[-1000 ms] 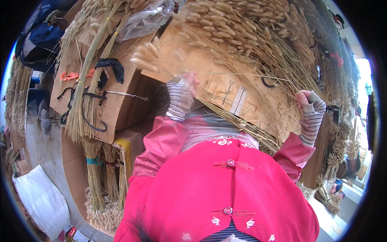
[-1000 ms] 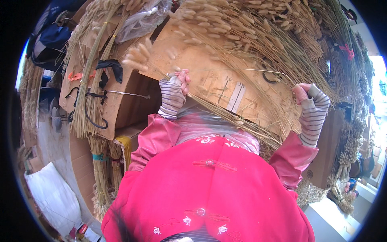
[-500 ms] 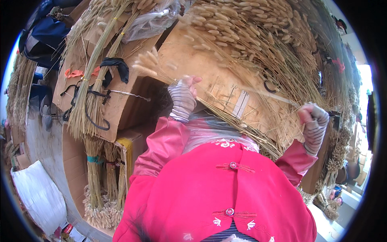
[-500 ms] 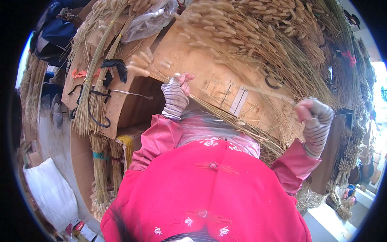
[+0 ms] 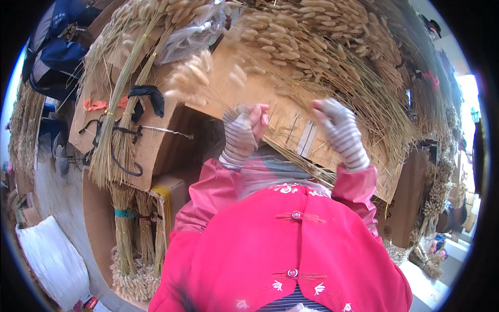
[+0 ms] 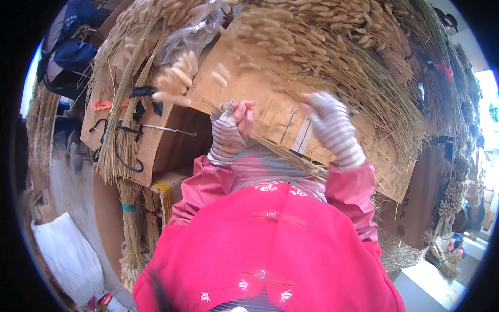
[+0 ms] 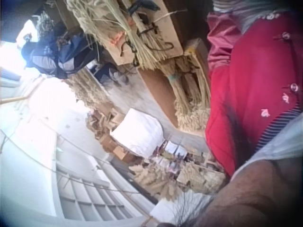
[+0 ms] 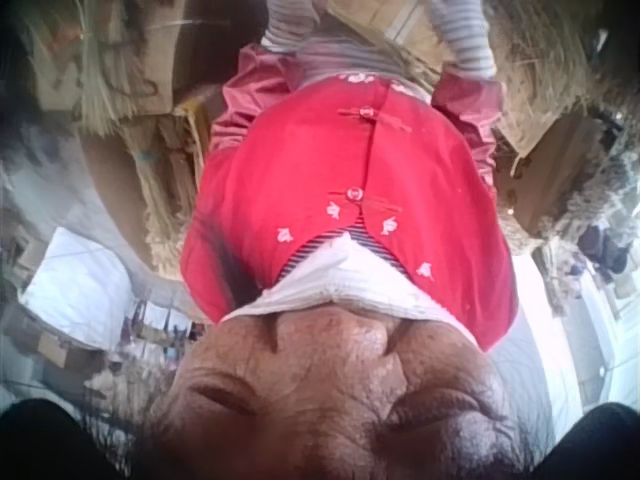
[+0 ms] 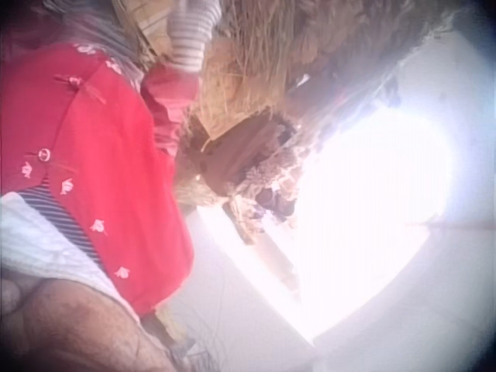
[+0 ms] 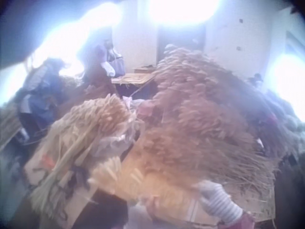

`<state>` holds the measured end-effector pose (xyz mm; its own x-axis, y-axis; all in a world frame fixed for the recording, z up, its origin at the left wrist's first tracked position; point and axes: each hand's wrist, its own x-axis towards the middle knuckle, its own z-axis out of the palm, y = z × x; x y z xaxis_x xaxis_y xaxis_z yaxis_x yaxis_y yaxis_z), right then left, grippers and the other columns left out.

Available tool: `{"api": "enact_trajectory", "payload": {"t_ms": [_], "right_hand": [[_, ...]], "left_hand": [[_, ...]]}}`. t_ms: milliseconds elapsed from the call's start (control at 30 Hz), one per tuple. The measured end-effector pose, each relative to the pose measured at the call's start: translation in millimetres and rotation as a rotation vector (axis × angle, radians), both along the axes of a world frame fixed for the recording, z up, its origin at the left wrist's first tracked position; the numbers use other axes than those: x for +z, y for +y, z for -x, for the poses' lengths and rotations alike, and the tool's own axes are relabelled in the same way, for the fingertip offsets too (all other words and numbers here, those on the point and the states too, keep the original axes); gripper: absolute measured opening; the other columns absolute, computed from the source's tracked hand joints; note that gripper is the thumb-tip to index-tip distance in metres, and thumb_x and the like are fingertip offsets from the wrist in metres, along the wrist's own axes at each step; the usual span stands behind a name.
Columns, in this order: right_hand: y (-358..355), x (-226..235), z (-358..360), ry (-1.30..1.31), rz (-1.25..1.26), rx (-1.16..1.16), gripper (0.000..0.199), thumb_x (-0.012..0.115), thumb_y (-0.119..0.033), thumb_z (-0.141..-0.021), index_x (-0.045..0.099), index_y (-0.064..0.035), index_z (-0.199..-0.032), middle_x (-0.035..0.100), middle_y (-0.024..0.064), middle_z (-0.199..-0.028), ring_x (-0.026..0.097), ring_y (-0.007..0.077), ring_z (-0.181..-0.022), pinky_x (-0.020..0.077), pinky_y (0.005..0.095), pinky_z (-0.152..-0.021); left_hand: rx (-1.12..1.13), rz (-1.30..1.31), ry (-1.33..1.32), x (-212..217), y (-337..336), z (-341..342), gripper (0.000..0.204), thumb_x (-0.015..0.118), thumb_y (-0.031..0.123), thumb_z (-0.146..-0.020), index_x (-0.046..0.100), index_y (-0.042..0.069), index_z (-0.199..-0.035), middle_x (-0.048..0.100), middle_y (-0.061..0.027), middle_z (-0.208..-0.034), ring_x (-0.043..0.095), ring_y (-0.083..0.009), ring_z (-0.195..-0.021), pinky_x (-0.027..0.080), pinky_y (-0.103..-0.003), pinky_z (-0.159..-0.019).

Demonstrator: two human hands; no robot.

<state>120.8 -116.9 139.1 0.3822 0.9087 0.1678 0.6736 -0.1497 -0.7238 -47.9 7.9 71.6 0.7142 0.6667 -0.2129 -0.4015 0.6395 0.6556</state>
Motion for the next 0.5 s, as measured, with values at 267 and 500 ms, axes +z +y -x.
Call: {"api": "enact_trajectory", "payload": {"t_ms": [267,500], "right_hand": [[104.6,44.8,44.8,0.502,-0.069,0.167,0.027,0.057,-0.027,-0.077,0.059,0.0,-0.076,0.05,0.002,-0.057,0.043,0.0088,-0.056,0.0379,0.0262,-0.052],[101.5,30.7,42.2,0.315,-0.052,0.154,0.018,0.055,-0.015,-0.078,0.056,0.0015,-0.072,0.048,0.0001,-0.056,0.039,0.0075,-0.053,0.0351,0.0251,-0.049]], "left_hand": [[-0.162,-0.116,-0.015,32.6,-7.9,11.6,0.021,0.054,0.014,-0.08,0.059,-0.006,-0.084,0.054,-0.0077,-0.058,0.037,-0.0058,-0.041,0.03,-0.018,-0.039],[-0.151,-0.087,-0.06,22.6,-9.0,8.6,0.021,0.052,0.012,-0.081,0.058,-0.007,-0.087,0.057,-0.0119,-0.063,0.035,-0.0055,-0.04,0.028,-0.018,-0.039]]}}
